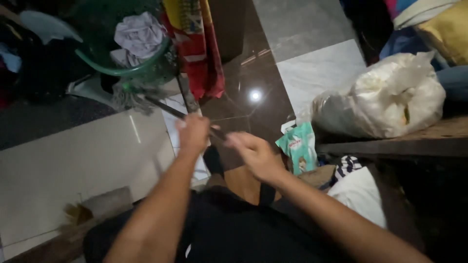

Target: Assembling a mop by connecting the handle segments and attaching the mop head.

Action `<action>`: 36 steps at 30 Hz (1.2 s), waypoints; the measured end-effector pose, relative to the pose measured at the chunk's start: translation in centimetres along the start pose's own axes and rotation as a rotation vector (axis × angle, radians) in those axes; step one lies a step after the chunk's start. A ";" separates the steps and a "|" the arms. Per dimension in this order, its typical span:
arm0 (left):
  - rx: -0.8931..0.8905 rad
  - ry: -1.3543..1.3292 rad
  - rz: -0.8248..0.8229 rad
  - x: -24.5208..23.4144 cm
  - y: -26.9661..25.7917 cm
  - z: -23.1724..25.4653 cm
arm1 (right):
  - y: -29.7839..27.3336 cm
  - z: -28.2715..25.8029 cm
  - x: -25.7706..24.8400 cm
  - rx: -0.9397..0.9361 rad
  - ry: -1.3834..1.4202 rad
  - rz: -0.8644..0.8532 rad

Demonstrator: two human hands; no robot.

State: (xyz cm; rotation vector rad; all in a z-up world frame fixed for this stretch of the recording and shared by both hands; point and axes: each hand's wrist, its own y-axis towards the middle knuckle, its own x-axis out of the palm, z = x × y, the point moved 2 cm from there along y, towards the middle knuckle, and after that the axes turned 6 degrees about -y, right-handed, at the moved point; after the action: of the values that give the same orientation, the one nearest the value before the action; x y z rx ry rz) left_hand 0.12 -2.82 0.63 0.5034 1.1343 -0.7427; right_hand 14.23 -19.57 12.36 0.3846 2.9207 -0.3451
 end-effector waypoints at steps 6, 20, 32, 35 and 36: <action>-0.253 0.126 -0.108 -2.9 1.9 -0.8 | 2.5 0.3 1.4 -0.102 -0.061 0.003; 0.482 -0.236 -0.209 6.1 -1.7 30.9 | -22.3 7.8 -26.5 0.187 -0.051 0.264; -0.213 0.067 0.039 4.1 1.5 -6.6 | 1.0 -1.4 2.0 0.193 0.015 0.009; -0.543 0.224 -0.307 -6.8 2.0 -4.4 | 6.2 -1.1 6.3 -0.256 -0.035 -0.026; -0.545 0.227 -0.313 -6.3 1.6 -5.1 | 6.3 -1.2 6.5 -0.251 -0.030 -0.027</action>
State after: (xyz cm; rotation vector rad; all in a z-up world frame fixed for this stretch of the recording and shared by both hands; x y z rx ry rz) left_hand -3.33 3.56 4.73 -0.0562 1.5839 -0.6154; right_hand 9.64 -11.85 10.92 0.2992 2.8936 0.0142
